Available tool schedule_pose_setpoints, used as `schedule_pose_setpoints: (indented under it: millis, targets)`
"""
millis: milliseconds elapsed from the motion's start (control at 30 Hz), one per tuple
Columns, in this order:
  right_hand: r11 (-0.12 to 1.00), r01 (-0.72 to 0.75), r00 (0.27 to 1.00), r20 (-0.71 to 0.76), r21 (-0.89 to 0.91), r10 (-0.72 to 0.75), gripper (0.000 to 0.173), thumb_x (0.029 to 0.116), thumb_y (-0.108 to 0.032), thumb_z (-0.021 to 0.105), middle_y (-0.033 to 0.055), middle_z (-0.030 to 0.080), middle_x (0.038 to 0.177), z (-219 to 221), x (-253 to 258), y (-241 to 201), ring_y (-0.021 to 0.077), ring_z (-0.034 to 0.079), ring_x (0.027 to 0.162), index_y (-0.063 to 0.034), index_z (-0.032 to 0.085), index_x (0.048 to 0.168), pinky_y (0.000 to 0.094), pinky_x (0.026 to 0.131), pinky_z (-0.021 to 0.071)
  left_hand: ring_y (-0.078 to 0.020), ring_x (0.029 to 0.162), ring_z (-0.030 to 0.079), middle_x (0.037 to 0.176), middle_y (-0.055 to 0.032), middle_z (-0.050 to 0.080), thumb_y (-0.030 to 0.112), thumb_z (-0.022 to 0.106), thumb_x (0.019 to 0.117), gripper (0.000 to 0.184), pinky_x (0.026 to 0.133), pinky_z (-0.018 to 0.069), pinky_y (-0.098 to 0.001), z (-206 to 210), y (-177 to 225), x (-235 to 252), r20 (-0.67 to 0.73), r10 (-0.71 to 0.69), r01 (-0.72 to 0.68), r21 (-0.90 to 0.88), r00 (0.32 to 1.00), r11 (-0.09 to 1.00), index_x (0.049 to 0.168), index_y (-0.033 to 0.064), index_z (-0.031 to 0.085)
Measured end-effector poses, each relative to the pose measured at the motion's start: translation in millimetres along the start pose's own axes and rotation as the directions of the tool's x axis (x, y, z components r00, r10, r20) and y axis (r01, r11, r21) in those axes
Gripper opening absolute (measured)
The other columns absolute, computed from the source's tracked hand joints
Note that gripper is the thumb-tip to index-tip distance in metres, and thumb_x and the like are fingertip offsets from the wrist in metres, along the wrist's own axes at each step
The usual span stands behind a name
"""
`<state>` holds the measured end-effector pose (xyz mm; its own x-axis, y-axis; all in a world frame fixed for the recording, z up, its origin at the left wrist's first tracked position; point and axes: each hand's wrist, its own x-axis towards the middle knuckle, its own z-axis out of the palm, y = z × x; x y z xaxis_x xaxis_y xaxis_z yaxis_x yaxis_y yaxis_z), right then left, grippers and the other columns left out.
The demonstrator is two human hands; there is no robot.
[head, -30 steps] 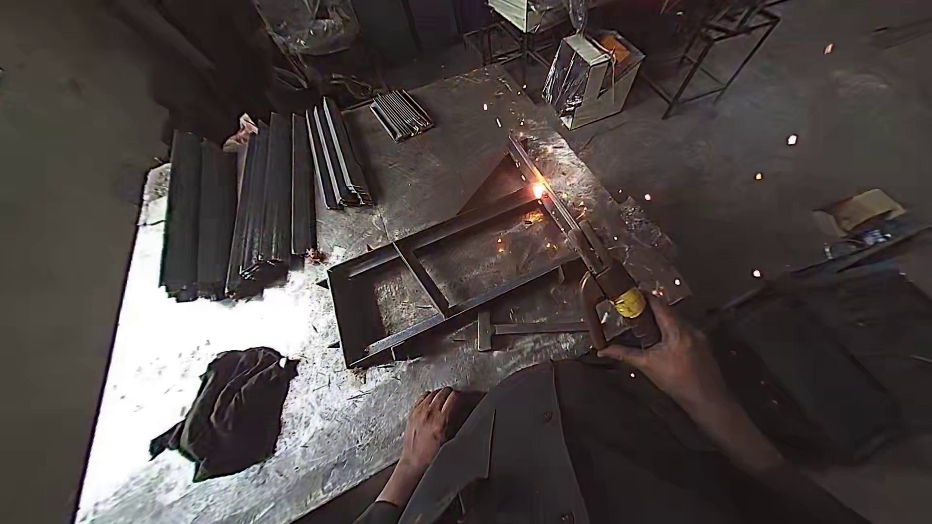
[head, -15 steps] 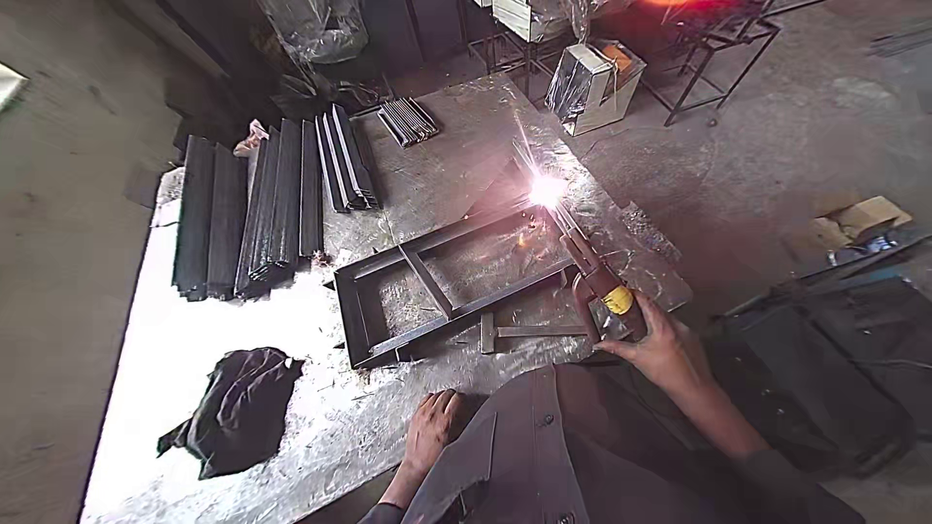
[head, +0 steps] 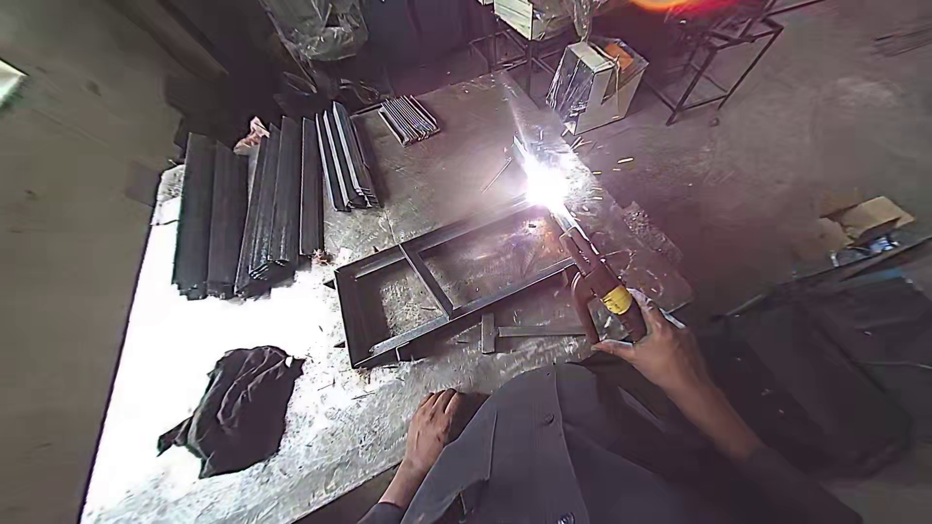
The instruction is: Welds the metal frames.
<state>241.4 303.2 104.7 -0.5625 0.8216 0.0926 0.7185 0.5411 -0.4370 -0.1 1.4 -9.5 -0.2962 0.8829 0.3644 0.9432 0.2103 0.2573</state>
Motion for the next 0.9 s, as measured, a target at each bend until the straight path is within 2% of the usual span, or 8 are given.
schedule_pose_setpoints:
  millis: [133,300,567,667,700,800,900]
  targets:
    - [0.999,0.033,0.999,-0.026,-0.006,-0.033,0.107,0.0642,-0.068,0.084,0.0227,0.074,0.108,2,0,4,0.0432,0.073,0.09,-0.0009,0.056,0.143,0.0631,0.075,0.0565,-0.0305,0.071,0.074,0.076,-0.0143,0.072,0.018,0.051,0.0946,0.029,0.065,0.0587,-0.0451,2,-3,-3,0.012,0.015,-0.015,0.017,1.0,1.0,0.08,0.0009,0.07]
    - [0.999,0.044,0.999,-0.031,0.028,-0.043,0.106,0.0634,-0.065,0.085,0.0211,0.073,0.116,1,1,1,0.0416,0.073,0.098,-0.0034,0.055,0.144,0.0625,0.08,0.0567,-0.0269,0.068,0.072,0.072,-0.0105,0.07,0.025,0.051,0.0972,0.032,0.063,0.0575,-0.0419,1,-1,-1,0.0,0.014,-0.014,0.022,1.0,1.0,0.078,0.0054,0.068]
    - [0.998,0.056,0.998,-0.037,0.003,-0.056,0.108,0.0632,-0.07,0.082,0.0207,0.074,0.113,3,2,3,0.0411,0.073,0.093,-0.0025,0.056,0.144,0.0616,0.077,0.0571,-0.026,0.067,0.072,0.071,-0.0098,0.069,0.025,0.05,0.0972,0.033,0.063,0.0574,-0.0413,1,-1,1,-0.007,0.013,-0.013,0.023,1.0,1.0,0.077,0.0061,0.067]
    - [0.999,0.043,0.999,-0.029,-0.033,-0.044,0.107,0.0638,-0.069,0.083,0.0229,0.073,0.112,0,0,3,0.0439,0.073,0.093,-0.0015,0.057,0.142,0.0633,0.076,0.0564,-0.0285,0.07,0.073,0.074,-0.012,0.071,0.023,0.051,0.0957,0.031,0.064,0.0588,-0.0436,0,1,0,0.013,0.002,-0.003,0.015,1.0,1.0,0.079,0.0033,0.069]
    - [0.997,0.064,0.996,-0.059,-0.05,-0.067,0.105,0.0631,-0.069,0.082,0.0239,0.073,0.108,-1,-2,4,0.0444,0.073,0.091,0.0008,0.059,0.139,0.0632,0.074,0.0565,-0.0297,0.07,0.074,0.074,-0.0131,0.072,0.022,0.052,0.0955,0.032,0.064,0.0593,-0.0446,-2,1,1,0.012,0.002,-0.002,0.01,1.0,1.0,0.079,0.0019,0.07]
    - [0.985,0.169,0.975,-0.142,-0.023,-0.171,0.107,0.0639,-0.074,0.078,0.022,0.073,0.113,-11,-9,9,0.0388,0.073,0.098,0.0031,0.061,0.136,0.0575,0.082,0.0578,-0.0305,0.072,0.074,0.077,-0.0142,0.072,0.023,0.05,0.0965,0.032,0.066,0.0592,-0.0448,-4,1,2,0.002,-0.008,0.008,0.002,1.0,1.0,0.08,0.0015,0.068]
    - [0.973,0.205,0.967,-0.13,-0.101,-0.217,0.105,0.0656,-0.075,0.075,0.022,0.073,0.112,-22,-12,16,0.0398,0.073,0.095,0.0018,0.061,0.136,0.0572,0.076,0.0586,-0.0306,0.074,0.074,0.079,-0.0141,0.073,0.021,0.05,0.0969,0.032,0.068,0.0594,-0.0449,2,-1,-4,0.006,-0.009,0.009,-0.003,1.0,1.0,0.082,0.0017,0.07]
